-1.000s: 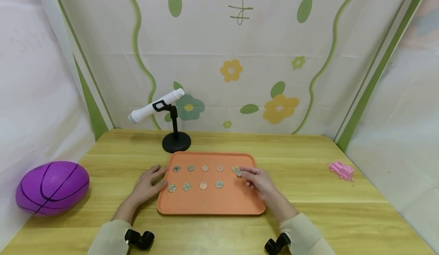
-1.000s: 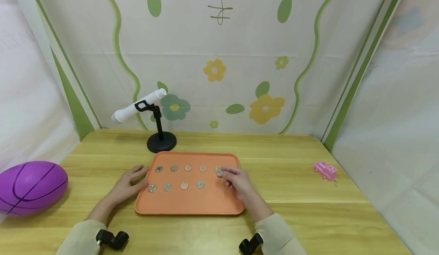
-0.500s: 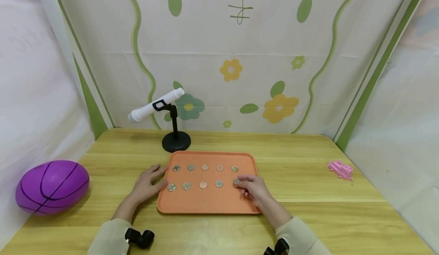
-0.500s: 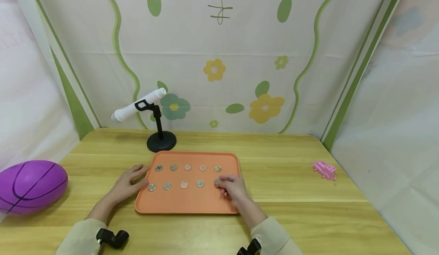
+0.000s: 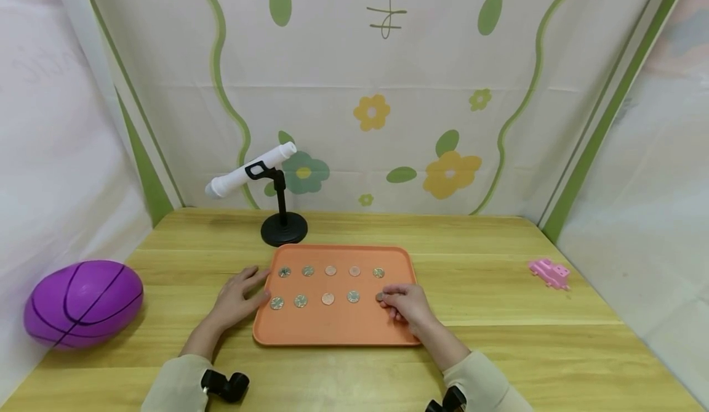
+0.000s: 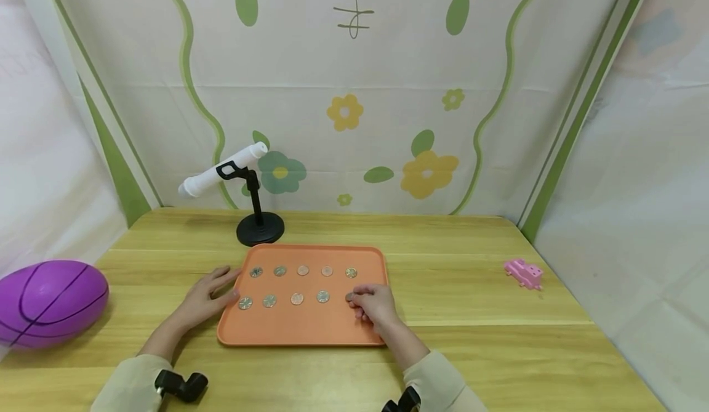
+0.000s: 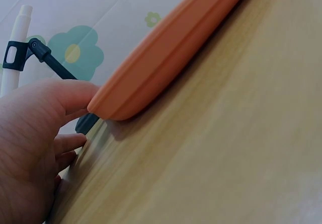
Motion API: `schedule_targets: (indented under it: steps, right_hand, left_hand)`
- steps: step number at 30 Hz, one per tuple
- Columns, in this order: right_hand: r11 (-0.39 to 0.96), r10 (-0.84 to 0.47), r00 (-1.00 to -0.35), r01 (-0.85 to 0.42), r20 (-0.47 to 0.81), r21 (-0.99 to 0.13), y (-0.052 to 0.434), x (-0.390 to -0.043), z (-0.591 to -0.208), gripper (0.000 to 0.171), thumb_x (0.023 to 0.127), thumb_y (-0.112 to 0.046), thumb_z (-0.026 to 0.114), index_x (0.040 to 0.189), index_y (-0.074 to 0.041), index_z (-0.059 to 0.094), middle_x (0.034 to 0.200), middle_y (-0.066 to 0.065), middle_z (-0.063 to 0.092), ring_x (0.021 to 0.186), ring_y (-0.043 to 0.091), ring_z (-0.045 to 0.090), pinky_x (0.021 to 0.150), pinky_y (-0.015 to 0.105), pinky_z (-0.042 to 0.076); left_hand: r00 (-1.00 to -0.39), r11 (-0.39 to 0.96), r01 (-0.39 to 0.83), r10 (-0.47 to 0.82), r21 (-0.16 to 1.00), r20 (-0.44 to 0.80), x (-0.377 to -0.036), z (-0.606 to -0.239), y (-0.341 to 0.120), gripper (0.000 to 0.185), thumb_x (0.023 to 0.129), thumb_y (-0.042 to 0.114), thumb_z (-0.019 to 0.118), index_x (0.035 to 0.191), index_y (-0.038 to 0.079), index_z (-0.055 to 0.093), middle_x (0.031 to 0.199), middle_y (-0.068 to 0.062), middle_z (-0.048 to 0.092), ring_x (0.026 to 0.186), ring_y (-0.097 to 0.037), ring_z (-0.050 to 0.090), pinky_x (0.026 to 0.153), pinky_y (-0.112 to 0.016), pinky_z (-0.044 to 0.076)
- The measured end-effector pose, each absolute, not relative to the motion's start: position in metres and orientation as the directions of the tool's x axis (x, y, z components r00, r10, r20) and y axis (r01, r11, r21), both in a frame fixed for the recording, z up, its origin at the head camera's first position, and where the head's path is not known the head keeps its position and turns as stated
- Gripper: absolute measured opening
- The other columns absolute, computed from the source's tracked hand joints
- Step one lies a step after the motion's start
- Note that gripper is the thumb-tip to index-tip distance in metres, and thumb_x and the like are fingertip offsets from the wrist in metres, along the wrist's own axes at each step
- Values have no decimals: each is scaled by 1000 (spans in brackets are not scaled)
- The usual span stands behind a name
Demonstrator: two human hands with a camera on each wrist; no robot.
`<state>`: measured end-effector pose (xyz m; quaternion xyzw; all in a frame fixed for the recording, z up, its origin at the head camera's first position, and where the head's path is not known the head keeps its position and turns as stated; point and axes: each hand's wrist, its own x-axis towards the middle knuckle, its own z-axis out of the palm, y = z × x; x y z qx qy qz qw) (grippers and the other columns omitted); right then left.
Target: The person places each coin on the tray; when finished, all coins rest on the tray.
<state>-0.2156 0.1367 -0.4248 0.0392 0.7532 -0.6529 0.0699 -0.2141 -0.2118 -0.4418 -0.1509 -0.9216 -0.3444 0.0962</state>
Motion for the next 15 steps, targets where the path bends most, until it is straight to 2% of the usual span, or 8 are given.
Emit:
schedule_targets:
  steps: [10,13,15]
  right_hand:
    - [172,-39,-987,150,-158,-974,138,-214,-425,22,79,-1,59,98,9,59,63,9,59,42,8,46,38,17,35]
    - [176,-56,-985,154,-166,-972,139,-212,-420,25,79,-3,60,100,9,59,64,8,58,42,9,46,39,18,35]
    - [175,-62,-985,149,-162,-973,141,-211,-413,28,79,-5,60,103,8,58,66,9,58,44,9,47,40,19,36]
  left_hand:
    - [-909,681,402,218,612,355,-212,-441,-212,50,83,35,55,125,9,48,126,-28,34,114,-47,24,86,-62,13]
    - [-921,676,381,220,631,320,-212,-437,-213,50,83,34,54,126,8,47,127,-28,33,114,-48,23,86,-62,15]
    - [-939,656,344,222,672,264,-213,-433,-214,52,84,31,55,126,4,45,129,-29,29,115,-50,21,86,-63,17]
